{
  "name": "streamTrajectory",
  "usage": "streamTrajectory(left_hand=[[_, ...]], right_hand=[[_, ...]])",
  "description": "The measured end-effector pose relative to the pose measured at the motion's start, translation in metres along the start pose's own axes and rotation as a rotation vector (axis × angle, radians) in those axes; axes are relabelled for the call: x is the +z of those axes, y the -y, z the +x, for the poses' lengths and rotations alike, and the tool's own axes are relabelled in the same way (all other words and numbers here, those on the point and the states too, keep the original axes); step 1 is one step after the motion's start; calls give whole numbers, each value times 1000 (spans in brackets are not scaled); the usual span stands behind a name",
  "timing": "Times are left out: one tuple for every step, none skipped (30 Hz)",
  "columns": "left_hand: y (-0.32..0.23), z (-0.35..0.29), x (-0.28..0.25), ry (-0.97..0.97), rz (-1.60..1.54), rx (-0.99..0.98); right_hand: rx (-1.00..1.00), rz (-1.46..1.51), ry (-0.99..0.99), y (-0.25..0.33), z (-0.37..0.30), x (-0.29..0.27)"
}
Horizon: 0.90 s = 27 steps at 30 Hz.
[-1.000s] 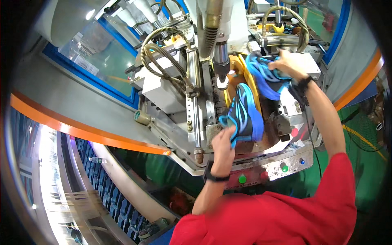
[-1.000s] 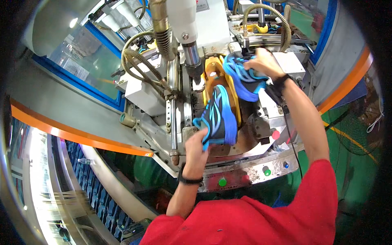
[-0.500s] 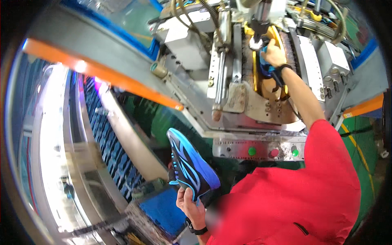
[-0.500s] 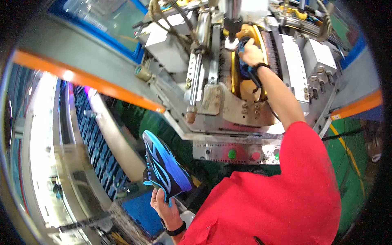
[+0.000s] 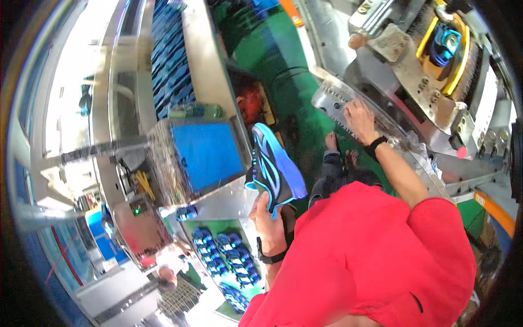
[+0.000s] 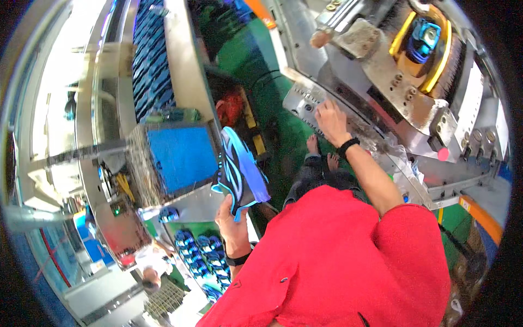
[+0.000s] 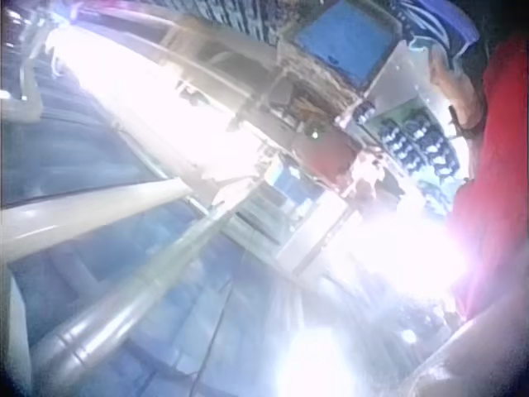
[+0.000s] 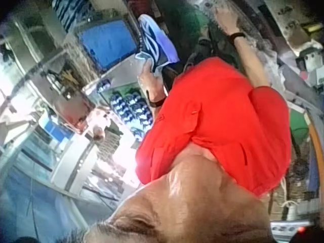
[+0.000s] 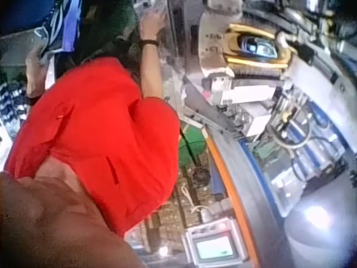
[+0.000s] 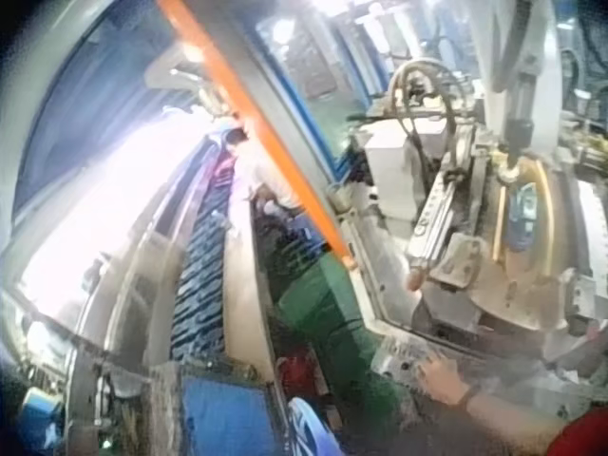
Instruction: Operates a shoe-lasting machine to shape the upper part of the shoe around a last and secure it.
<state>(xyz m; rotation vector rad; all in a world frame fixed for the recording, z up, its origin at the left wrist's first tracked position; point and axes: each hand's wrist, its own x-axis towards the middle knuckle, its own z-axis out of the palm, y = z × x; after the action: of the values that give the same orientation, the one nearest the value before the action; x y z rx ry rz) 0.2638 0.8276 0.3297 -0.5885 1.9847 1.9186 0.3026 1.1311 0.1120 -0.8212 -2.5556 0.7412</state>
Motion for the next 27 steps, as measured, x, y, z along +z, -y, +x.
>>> streamTrajectory(left_hand=[[4,-8,-5,-25,73,12],[8,-14,-11,-36,98,-8],[12,-18,-16,-69,135,8],[17,-22,-23,-75,32,-52],[22,-23,-29,-76,-80,-105],[28,-25,-36,-86,-100,-112],[34,-26,-43,-105,-77,-102],[39,-27,-52,-130,-89,-127],[44,-28,-61,-143,-74,-126],[49,-28,-70,-138,-53,-83],[55,-27,-79,-187,-114,-139],[60,-24,-87,-199,-224,-189],[65,-21,-95,-229,-183,-201],[69,-17,-105,-238,-187,-192],[72,-12,-114,-245,-190,-182],[74,-7,-121,-240,-195,-185],[75,-2,-127,-222,-151,-172],[75,5,-133,-238,-138,-229],[76,11,-137,-221,-257,-255],[75,19,-140,-198,-226,-220],[75,26,-141,-179,-184,-204],[74,32,-143,-158,-175,-208],[72,38,-144,-133,-190,-230],[70,42,-145,-133,-155,-218],[68,46,-145,-96,-195,-202],[66,49,-145,-23,-277,-187],[63,54,-148,-47,-239,-235]], right_hand=[[-26,-39,16,-3,2,6],[-57,-37,26,-5,2,9],[-78,-47,-5,-7,4,12],[-70,-67,-26,-8,4,12],[-24,-57,28,-9,5,13],[-93,-46,-7,-9,4,12],[-72,-31,5,-9,4,10],[-56,-7,30,-10,3,9],[-66,-14,30,-10,3,8],[-69,28,71,-10,3,7],[-67,64,72,-10,3,7],[-76,59,113,-10,3,7],[-112,57,91,-11,3,8],[-137,47,64,-11,3,10],[-152,46,67,-11,4,12],[-150,24,81,-10,5,14],[-134,-16,87,-10,6,16],[-137,-7,90,-10,7,19],[-111,-9,106,-10,9,21],[-54,-43,151,-10,10,23],[-95,-31,113,-9,12,25],[-52,-47,149,-9,13,27],[1,-57,187,-8,14,27],[10,-61,187,-7,15,27],[17,-43,198,-6,16,27],[47,-51,205,-5,17,27],[73,-67,214,-4,17,26]])
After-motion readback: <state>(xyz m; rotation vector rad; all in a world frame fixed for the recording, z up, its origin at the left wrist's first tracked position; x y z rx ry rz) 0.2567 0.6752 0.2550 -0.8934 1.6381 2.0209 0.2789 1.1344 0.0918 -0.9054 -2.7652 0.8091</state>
